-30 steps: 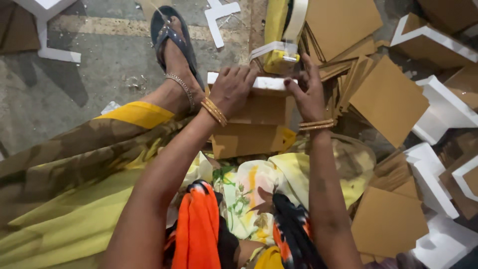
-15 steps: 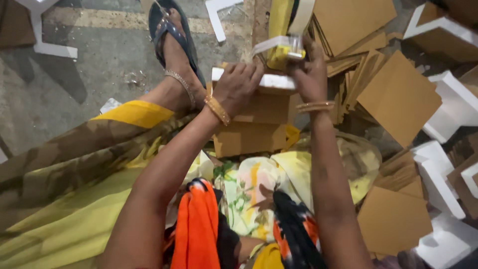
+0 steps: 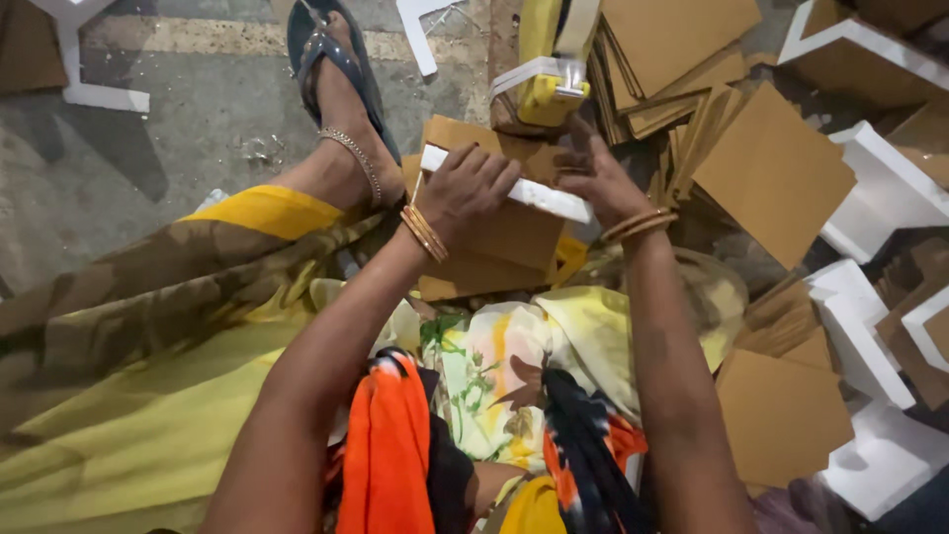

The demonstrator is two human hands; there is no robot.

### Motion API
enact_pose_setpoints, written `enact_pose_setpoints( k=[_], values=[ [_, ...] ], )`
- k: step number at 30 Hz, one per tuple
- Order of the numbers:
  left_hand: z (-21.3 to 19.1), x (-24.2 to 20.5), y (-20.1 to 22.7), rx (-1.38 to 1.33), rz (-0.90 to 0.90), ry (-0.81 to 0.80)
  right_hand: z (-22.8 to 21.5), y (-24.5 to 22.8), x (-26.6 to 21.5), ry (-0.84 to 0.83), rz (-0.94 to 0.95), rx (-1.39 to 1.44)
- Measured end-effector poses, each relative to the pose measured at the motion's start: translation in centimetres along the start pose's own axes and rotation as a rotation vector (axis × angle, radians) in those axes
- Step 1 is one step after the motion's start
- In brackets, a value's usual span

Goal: The person sits on the floor and assembles small cardboard boxes by inserting white foam inserts into the brown cardboard shells. They repeatedly pick up foam pieces and cardboard pieces, fit them together, and place the assembled units aside.

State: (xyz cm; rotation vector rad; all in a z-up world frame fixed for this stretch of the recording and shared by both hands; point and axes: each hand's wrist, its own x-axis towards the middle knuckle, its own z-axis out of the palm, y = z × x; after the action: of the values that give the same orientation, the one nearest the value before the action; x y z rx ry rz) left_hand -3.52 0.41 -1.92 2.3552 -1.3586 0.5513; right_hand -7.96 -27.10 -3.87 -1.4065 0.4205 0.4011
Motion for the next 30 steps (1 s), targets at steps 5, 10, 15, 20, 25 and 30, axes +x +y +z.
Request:
enact_pose_setpoints(
  k=[5, 10, 15, 20, 25, 30],
  values=[
    [-0.3, 1.7, -0.6, -0.075, -0.026, -0.096, -0.4, 0.1, 1.5, -0.065, -0.034, 0.113],
    [-0.8, 1.8, -0.6, -0.105, -0.067, -0.078, 1.7, 0.7, -1.2, 0.242, -0.191, 0.264],
    [-0.6, 1.9, -0.7, -0.118, -0.081, -0.121, 3.7, 1.8, -4.9, 0.183, -0.44, -0.078],
    [-0.1, 2.1, -0.8, -0.144, -0.093, -0.116, 3.8, 6.3, -3.3, 0.406, -0.458, -0.445],
    [-0.6, 2.2, -0.6, -0.158, -0.068, -0.117, 0.0, 13.6, -1.0, 0.39, -0.645, -0.429],
    [-1.6, 2.7, -3.4, -0.159, -0.174, -0.263, -5.6, 16.2, -0.1, 0.317, -0.662, -0.369]
  ],
)
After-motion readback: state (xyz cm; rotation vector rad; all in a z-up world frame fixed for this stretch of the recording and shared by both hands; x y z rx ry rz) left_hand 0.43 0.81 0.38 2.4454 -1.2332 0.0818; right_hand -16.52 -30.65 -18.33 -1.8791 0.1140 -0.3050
